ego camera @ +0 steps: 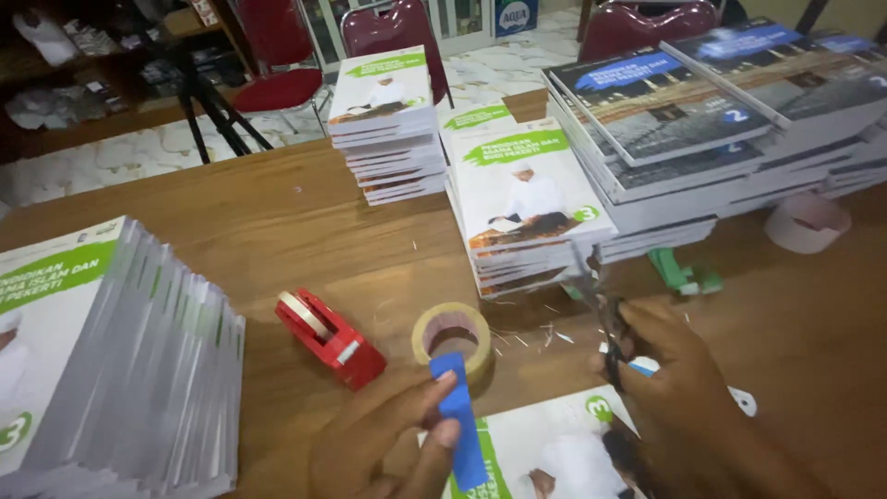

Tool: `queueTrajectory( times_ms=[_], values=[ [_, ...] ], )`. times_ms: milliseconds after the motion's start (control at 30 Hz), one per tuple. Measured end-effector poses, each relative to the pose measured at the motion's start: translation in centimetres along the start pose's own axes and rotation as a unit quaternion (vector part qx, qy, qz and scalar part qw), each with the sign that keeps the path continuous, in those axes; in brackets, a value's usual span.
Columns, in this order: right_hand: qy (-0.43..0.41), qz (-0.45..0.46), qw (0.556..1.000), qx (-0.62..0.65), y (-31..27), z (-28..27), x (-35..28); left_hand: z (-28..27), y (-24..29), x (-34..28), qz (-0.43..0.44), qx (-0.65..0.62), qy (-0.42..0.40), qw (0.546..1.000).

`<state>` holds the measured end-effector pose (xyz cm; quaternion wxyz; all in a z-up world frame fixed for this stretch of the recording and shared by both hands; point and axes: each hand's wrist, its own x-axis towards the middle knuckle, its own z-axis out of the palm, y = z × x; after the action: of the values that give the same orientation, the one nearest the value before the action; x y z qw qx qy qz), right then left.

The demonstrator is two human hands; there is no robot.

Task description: Applying labels and protective tape to the covers of textbooks.

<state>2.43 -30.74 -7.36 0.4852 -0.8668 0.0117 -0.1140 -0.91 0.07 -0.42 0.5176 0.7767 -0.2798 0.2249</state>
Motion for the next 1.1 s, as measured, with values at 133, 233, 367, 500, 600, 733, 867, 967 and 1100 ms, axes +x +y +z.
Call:
queueTrajectory(
  times_ms=[133, 233, 367, 500, 600, 733, 867, 967, 1100],
  values=[
    [0.001, 0.036, 0.987, -0.156, 8.2, -2.5, -0.5, 2.1, 0.0, -0.6, 0.021, 0.041, -0.034, 0.998],
    [-0.096, 0.107, 0.977, -0.158, 10.2, -4.6, -0.5, 4.7, -0.9, -2.1, -0.038, -0.018, -0.128, 0.991],
    [-0.095, 0.184, 0.972, -0.112, 9.2, -6.2, -0.7, 8.8, -4.5, -6.3, -0.108, -0.099, -0.220, 0.965],
    [-0.065, 0.145, 0.982, -0.099, 10.1, -7.4, -0.3, 10.7, -5.0, -8.2, -0.175, -0.049, -0.292, 0.939],
    [-0.071, 0.160, 0.968, -0.178, 8.5, -8.8, 0.0, 11.3, -4.9, -8.4, -0.175, -0.014, -0.339, 0.924],
    [-0.003, -0.049, 0.970, -0.240, 14.7, -8.5, 0.5, 12.1, -7.1, -10.1, -0.042, -0.007, -0.276, 0.960],
    [-0.001, -0.001, 0.967, -0.255, 13.9, -8.2, 0.9, 12.5, -7.5, -10.3, -0.050, 0.084, -0.310, 0.946],
    [-0.006, 0.056, 0.963, -0.264, 12.2, -8.2, 1.1, 12.9, -8.6, -11.1, -0.049, 0.113, -0.304, 0.945],
    [0.031, 0.020, 0.964, -0.263, 12.6, -7.8, 0.6, 13.3, -8.8, -10.8, 0.034, 0.118, -0.248, 0.961]
  ],
)
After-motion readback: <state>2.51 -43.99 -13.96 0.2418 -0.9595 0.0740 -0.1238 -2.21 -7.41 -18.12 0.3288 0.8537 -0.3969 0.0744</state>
